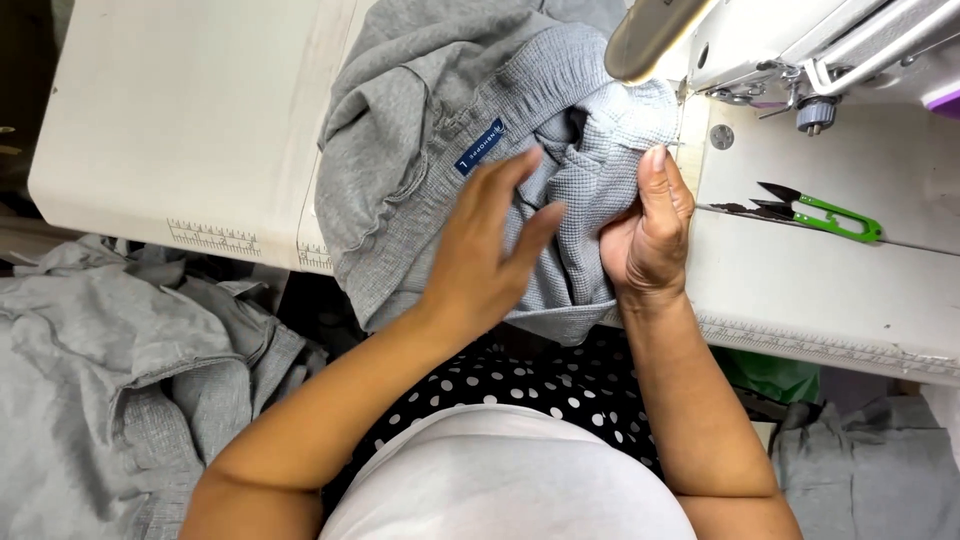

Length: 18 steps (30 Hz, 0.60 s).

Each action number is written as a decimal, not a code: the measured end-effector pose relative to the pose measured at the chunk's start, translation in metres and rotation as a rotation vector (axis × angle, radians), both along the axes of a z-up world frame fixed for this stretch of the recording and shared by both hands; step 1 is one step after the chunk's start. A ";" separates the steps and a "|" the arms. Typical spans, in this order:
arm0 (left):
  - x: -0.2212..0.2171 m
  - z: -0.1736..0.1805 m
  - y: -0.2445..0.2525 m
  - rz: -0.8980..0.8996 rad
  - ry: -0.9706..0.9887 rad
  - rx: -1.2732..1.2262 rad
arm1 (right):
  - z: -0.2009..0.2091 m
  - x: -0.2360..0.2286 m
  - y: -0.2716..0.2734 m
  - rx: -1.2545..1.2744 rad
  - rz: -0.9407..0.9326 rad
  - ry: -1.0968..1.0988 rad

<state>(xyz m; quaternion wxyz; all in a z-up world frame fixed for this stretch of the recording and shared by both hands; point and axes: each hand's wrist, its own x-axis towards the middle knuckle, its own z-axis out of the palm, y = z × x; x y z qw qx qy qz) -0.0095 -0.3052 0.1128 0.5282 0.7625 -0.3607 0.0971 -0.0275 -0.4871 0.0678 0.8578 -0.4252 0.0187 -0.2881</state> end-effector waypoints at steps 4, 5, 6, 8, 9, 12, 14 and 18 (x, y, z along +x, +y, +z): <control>0.021 -0.021 -0.061 0.041 0.254 -0.149 | -0.028 0.007 -0.016 -0.078 -0.047 0.029; 0.027 -0.034 -0.076 0.092 0.148 -0.304 | -0.040 0.012 -0.024 -0.126 -0.098 0.053; 0.027 -0.036 -0.080 0.092 0.151 -0.305 | -0.034 0.010 -0.020 -0.127 -0.098 0.057; 0.026 -0.041 -0.086 0.127 0.089 -0.415 | -0.022 0.008 -0.012 -0.143 -0.103 0.058; 0.027 -0.045 -0.086 0.130 0.094 -0.414 | -0.015 0.007 -0.008 -0.143 -0.102 0.064; 0.030 -0.051 -0.086 0.141 0.068 -0.436 | -0.010 0.009 -0.003 -0.207 -0.141 0.072; 0.029 -0.050 -0.084 0.135 0.080 -0.456 | -0.024 0.013 -0.010 -0.241 -0.170 0.091; 0.025 -0.037 -0.080 0.083 0.101 -0.516 | -0.012 0.010 0.000 -0.281 -0.211 0.093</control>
